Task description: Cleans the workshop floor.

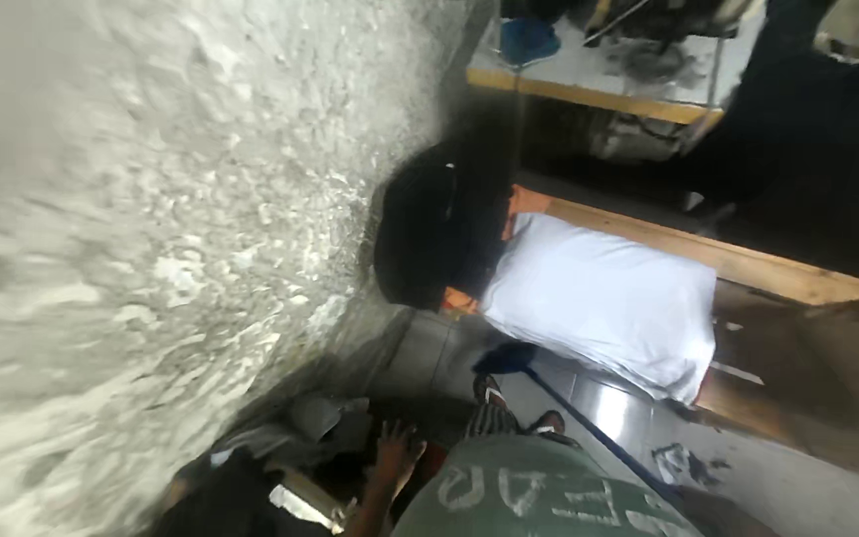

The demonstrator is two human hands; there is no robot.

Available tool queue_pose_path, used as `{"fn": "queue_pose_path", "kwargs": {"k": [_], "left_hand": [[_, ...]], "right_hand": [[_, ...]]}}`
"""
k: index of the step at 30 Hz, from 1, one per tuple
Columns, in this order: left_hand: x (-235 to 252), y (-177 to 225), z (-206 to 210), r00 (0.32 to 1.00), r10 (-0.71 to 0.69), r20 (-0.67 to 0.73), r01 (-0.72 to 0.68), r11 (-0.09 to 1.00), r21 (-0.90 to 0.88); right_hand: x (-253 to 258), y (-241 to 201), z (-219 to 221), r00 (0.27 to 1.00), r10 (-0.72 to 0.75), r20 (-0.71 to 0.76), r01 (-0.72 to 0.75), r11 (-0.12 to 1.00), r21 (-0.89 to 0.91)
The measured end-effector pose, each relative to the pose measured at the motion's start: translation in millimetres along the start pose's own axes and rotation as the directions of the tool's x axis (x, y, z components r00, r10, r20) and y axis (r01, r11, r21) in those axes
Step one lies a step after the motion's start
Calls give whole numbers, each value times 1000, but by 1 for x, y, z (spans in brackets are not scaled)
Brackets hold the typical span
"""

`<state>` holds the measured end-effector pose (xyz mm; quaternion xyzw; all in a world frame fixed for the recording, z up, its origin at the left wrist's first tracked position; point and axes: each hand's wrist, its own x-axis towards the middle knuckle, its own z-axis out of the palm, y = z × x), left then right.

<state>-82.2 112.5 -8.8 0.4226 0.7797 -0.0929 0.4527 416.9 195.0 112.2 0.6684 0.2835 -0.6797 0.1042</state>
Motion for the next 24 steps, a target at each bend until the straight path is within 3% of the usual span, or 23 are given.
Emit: {"fn": "queue_pose_path", "kwargs": {"k": [2, 5, 10, 13, 16, 19, 24], "left_hand": [[-3, -1, -8, 1000, -7, -19, 6, 1000, -31], [-10, -1, -24, 995, -24, -96, 12, 992, -129], [-11, -10, -22, 982, -44, -183, -5, 966, -260], [-14, -20, -7, 976, -28, -216, -39, 953, -301], [-20, -25, 2, 986, -40, -160, -6, 962, -273], [-23, -35, 10, 993, -67, -93, 42, 968, -247], [-14, -42, 11, 993, -111, -45, 98, 969, -227]], "right_hand": [[39, -49, 7, 989, -28, 144, 34, 999, -41], [81, -138, 46, 950, -32, 309, 121, 954, -275], [123, -224, 132, 929, -54, 367, 239, 844, -479], [145, -246, 174, 954, -93, 286, 219, 866, -449], [175, -261, 194, 977, -104, 184, 165, 920, -355], [200, -263, 190, 991, -49, 125, 79, 966, -246], [206, -235, 174, 987, 39, 154, -12, 985, -172]]}}
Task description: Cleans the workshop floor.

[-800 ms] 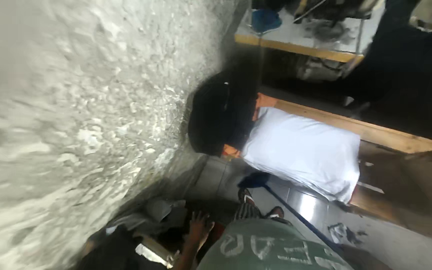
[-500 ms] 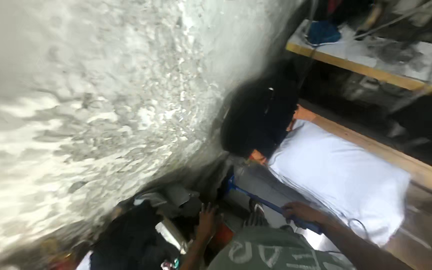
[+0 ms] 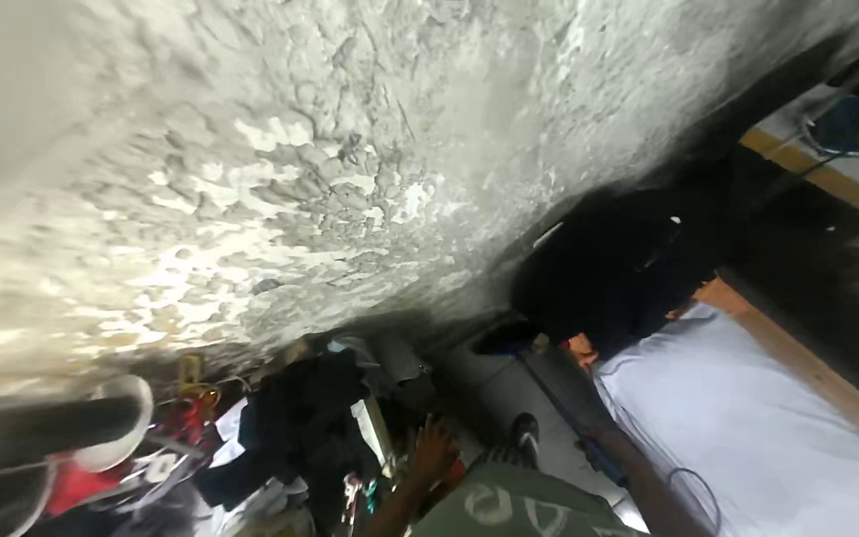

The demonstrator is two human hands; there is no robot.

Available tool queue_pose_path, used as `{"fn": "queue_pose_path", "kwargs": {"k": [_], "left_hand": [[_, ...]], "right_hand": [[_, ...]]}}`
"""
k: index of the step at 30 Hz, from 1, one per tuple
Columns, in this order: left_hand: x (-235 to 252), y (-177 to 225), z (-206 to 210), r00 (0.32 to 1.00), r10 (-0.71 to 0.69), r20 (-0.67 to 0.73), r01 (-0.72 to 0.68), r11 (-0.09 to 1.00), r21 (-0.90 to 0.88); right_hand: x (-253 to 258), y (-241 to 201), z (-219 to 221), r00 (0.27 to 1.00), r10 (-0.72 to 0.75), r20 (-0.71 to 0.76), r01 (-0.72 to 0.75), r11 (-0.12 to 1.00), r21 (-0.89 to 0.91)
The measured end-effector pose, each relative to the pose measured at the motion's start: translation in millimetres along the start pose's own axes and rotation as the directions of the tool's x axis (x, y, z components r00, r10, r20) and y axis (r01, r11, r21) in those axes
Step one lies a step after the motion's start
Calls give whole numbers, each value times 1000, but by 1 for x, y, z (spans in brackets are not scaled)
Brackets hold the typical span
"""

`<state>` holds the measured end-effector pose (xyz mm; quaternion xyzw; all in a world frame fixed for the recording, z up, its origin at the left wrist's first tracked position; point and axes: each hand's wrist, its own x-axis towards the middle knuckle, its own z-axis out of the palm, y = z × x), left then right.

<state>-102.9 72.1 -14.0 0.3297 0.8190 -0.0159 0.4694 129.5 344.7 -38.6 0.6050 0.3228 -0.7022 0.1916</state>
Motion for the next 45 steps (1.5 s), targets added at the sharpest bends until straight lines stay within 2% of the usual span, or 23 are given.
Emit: {"fn": "queue_pose_path", "kwargs": {"k": [2, 5, 9, 12, 16, 20, 23, 27, 29, 32, 36, 38, 41, 43, 45], "left_hand": [[3, 2, -5, 1000, -1, 13, 1, 1000, 14], [8, 8, -14, 999, 13, 37, -14, 1000, 2], [7, 20, -21, 999, 43, 18, -41, 997, -66], [6, 19, -15, 998, 56, 9, -55, 993, -106], [5, 12, -6, 998, 60, -6, -60, 995, -83], [-4, 7, -11, 1000, -12, -11, 12, 998, -59], [-10, -1, -9, 996, -39, -81, 28, 991, -134], [-12, -7, 4, 993, -63, -102, 46, 986, -160], [-11, -9, 12, 994, -72, -84, 62, 991, -119], [-9, -7, 14, 997, -58, -59, 55, 997, -54], [-12, -4, 6, 995, -37, -92, 31, 998, -61], [-11, -3, 4, 996, -49, -74, 44, 997, -69], [-12, -1, 8, 997, -49, -57, 45, 996, -73], [-11, -2, 16, 996, -36, -81, 29, 996, -89], [-11, 2, 16, 997, -45, -56, 40, 995, -90]], "right_hand": [[-5, 14, 4, 999, 38, 14, -38, 999, 22], [-20, 22, 14, 998, 65, 8, -65, 997, -40], [-67, 13, 16, 998, -43, 49, 54, 962, -267], [-86, -4, 26, 992, -101, 81, 120, 952, -282], [-43, -49, 70, 976, -150, 157, 194, 928, -317], [22, -66, 99, 988, -93, 127, 132, 930, -342], [18, -50, 89, 990, -83, 114, 117, 936, -332], [-44, -46, 76, 987, -83, 140, 127, 928, -350], [-52, -47, 75, 984, -91, 151, 135, 939, -317], [-17, -57, 87, 987, -91, 134, 129, 940, -315], [28, -54, 94, 997, -30, 74, 49, 959, -279], [15, -41, 81, 997, -26, 74, 47, 953, -298], [-41, -33, 54, 995, -42, 87, 71, 926, -370], [-79, -33, 38, 994, -46, 100, 80, 926, -368], [-93, -34, 24, 991, -79, 109, 111, 935, -338]]}}
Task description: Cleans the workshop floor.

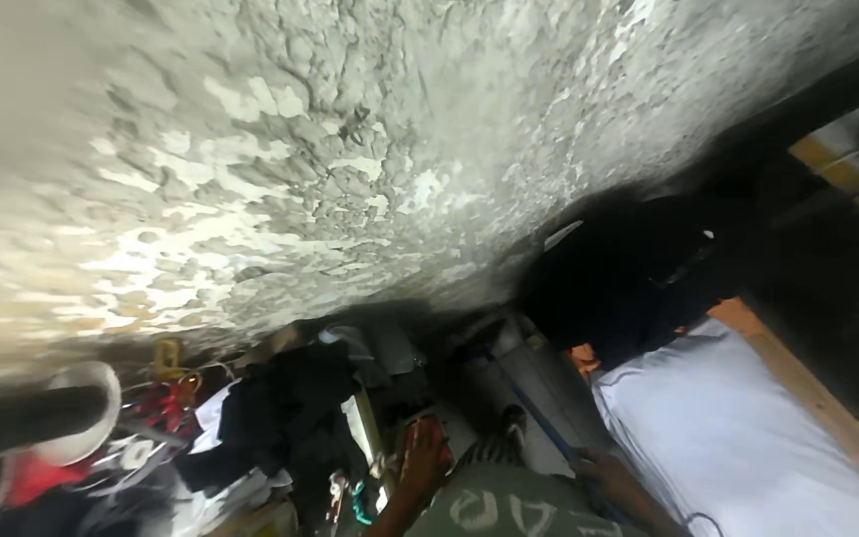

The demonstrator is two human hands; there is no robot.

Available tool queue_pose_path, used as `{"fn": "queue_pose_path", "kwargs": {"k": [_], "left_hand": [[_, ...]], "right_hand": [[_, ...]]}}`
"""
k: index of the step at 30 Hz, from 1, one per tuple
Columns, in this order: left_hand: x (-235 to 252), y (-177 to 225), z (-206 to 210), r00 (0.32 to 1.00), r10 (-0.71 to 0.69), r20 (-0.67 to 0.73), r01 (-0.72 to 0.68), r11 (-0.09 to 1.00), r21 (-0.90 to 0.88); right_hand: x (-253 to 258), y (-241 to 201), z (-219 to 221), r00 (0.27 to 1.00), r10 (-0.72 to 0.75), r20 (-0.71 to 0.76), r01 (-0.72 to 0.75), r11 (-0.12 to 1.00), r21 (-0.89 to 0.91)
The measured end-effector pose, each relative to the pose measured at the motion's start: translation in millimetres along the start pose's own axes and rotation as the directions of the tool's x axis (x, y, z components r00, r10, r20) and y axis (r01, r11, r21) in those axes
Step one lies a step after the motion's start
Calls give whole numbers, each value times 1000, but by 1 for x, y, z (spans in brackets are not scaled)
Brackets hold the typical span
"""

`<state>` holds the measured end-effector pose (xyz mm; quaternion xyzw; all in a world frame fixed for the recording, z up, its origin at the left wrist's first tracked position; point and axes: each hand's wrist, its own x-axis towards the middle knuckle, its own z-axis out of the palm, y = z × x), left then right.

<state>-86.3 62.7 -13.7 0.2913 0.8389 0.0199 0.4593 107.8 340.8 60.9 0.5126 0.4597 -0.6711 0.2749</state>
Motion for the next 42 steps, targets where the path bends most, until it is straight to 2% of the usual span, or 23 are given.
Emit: {"fn": "queue_pose_path", "kwargs": {"k": [3, 7, 9, 11, 14, 16, 18, 21, 22, 25, 27, 31, 33, 35, 39, 42], "left_hand": [[0, 8, -3, 1000, -11, 16, 11, 1000, 6], [-8, 15, -4, 999, -46, -9, 46, 999, 21], [-16, 22, -6, 995, -96, -19, 97, 995, 32], [-27, 27, 1, 989, -120, -91, 122, 992, 12], [-40, 21, 28, 973, -132, -191, 130, 991, -24], [-55, 23, 46, 953, -121, -278, 110, 992, -55], [-74, 32, 61, 893, -120, -434, 83, 991, -105], [-100, 47, 94, 733, -150, -663, 50, 985, -167], [-108, 54, 105, 692, -170, -701, 76, 984, -164], [-135, 80, 134, 689, -317, -652, 192, 947, -258], [-151, 95, 156, 649, -364, -669, 203, 929, -309], [-181, 114, 204, 575, -434, -694, 314, 900, -303], [-189, 113, 235, 528, -436, -729, 360, 892, -273], [-196, 115, 261, 505, -446, -739, 389, 882, -267], [-202, 117, 278, 501, -429, -751, 435, 876, -210], [-197, 114, 284, 503, -412, -760, 461, 871, -167]], "right_hand": [[12, -9, -4, 998, -42, -45, 43, 999, 21], [63, -30, 2, 996, -9, -91, 10, 1000, 14], [91, -24, -2, 995, 22, -93, -19, 999, 32], [111, -6, -12, 996, 56, -68, -50, 995, 85], [109, 22, -25, 995, 101, 6, -101, 983, 154], [79, 21, -35, 991, 125, 43, -128, 987, 94], [41, 11, -51, 990, 126, 58, -129, 991, 37], [12, 18, -83, 988, 74, 139, -77, 997, 18], [13, 23, -93, 987, 38, 156, -43, 999, 28], [34, 25, -99, 982, -96, 164, 76, 990, 122], [63, 12, -85, 980, -150, 133, 130, 980, 152], [125, -13, -51, 996, -33, 78, 19, 985, 171], [144, 1, -41, 995, 38, 87, -48, 992, 113], [141, 39, -36, 993, 74, 93, -74, 997, -3], [87, 123, -46, 983, 159, 92, -143, 976, -162], [40, 149, -63, 935, 331, 127, -299, 929, -220]]}}
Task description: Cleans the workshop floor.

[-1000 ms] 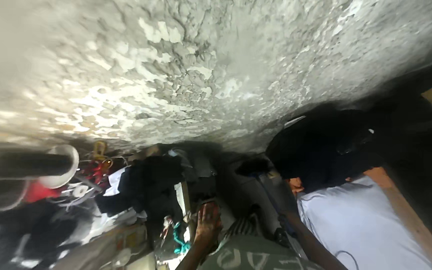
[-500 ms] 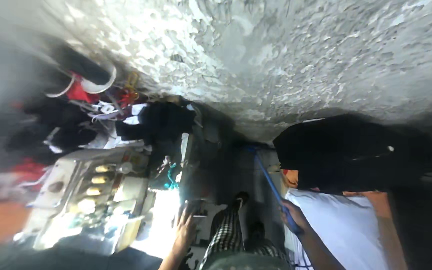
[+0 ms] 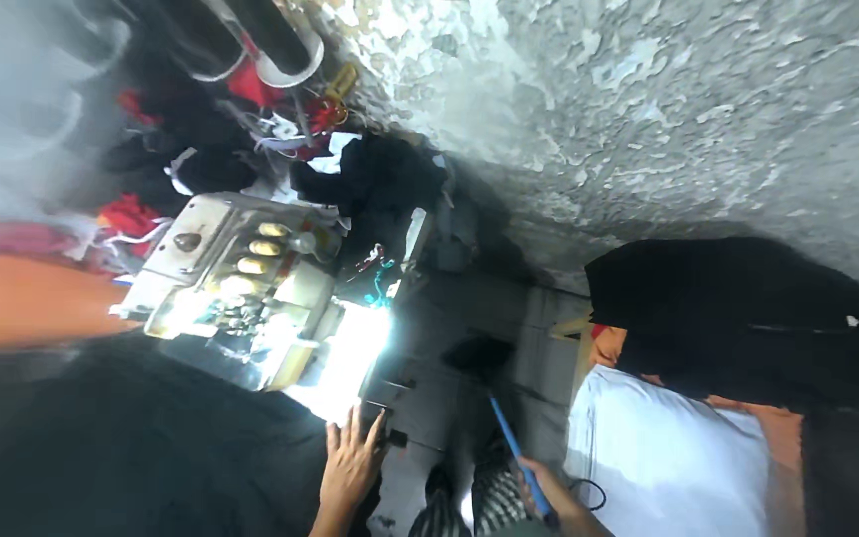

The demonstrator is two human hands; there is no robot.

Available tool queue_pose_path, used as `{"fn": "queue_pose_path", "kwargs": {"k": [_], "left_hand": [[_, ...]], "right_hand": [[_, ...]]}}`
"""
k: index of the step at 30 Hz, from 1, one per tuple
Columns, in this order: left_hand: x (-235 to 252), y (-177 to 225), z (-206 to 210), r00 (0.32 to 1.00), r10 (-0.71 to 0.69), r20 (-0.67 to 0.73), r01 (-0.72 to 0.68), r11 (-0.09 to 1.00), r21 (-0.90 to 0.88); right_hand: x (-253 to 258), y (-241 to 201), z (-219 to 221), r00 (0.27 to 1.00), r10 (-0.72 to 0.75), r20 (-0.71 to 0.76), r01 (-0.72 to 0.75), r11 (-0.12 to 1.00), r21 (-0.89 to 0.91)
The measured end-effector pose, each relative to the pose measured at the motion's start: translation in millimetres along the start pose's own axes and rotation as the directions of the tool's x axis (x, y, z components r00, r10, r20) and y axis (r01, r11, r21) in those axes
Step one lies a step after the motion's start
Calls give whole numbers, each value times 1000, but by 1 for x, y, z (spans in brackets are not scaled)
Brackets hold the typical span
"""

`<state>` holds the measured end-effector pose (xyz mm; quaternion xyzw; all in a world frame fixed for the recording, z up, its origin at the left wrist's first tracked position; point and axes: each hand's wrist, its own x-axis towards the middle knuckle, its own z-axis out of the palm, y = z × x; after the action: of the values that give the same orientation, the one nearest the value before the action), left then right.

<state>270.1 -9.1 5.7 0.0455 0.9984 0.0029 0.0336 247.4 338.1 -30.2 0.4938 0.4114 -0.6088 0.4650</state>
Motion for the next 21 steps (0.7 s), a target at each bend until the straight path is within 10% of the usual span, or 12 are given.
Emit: {"fn": "queue_pose_path", "kwargs": {"k": [10, 15, 21], "left_hand": [[-2, -4, 7, 1000, 0, 22, 2, 995, -100], [4, -16, -18, 986, -10, 165, 57, 958, -282], [11, -50, -26, 981, 136, 137, -97, 961, -259]], "right_hand": [[-93, -8, -37, 802, 257, 539, -453, 850, 269], [-130, -34, -39, 966, 13, 259, -43, 993, 113], [-33, -79, -25, 947, -291, -134, 271, 951, -151]]}}
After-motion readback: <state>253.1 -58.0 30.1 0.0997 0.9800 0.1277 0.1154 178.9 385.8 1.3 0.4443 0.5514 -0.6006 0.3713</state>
